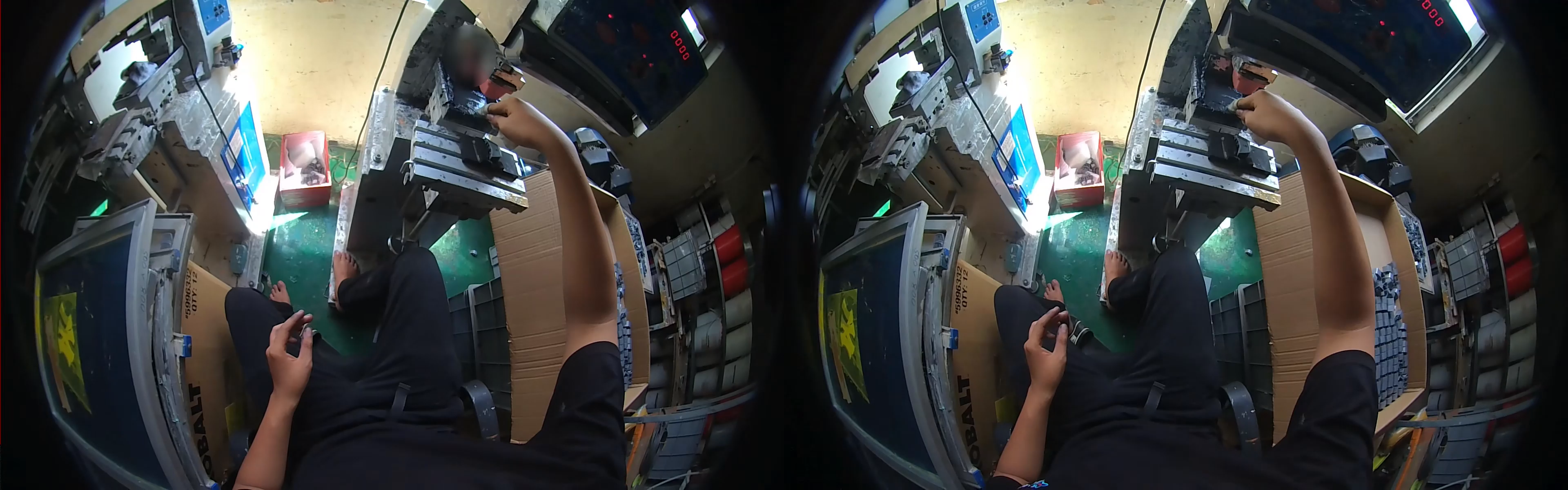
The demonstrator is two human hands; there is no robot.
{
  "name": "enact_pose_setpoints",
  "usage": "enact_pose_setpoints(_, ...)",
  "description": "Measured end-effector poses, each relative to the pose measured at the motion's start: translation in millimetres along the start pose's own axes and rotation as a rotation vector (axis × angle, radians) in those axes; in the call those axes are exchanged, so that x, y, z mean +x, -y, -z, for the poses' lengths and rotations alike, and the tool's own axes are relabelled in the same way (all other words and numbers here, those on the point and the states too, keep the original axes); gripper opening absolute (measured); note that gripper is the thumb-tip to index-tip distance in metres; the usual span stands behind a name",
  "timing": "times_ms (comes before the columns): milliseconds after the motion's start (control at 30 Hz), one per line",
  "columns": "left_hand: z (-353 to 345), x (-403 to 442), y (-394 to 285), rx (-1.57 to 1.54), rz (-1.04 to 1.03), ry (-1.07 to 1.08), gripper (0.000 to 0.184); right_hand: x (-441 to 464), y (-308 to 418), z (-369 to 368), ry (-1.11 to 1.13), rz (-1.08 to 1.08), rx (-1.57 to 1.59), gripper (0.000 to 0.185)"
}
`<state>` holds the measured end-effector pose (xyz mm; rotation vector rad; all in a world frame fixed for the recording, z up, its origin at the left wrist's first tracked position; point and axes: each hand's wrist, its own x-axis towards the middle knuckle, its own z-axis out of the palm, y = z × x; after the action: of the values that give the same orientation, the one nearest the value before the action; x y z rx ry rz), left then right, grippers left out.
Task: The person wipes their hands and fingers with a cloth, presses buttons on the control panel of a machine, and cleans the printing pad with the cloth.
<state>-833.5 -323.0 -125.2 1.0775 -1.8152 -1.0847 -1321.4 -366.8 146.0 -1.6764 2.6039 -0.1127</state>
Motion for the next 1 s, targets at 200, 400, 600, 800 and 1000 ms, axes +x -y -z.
enact_pose_setpoints(200,-7,-2,2,-0.045,0.007,0.02,0.035,16,2,-2,0.071,-0.05,-0.035,0.041)
enact_pose_setpoints(400,0,-6,0,-0.039,-0.013,0.016,0.036,-23,49,-9,-0.074,-0.148,-0.202,0.036)
enact_pose_setpoints(600,2,-3,2,-0.046,-0.009,-0.001,0.035,-80,65,-41,-0.498,-0.028,-0.16,0.027)
enact_pose_setpoints(800,3,-4,6,-0.059,0.003,0.009,0.035,-128,87,-40,-0.525,0.178,0.101,0.023)
enact_pose_setpoints(1000,4,-2,4,-0.061,-0.002,0.001,0.035,-164,115,-64,-0.464,0.313,0.393,0.031)
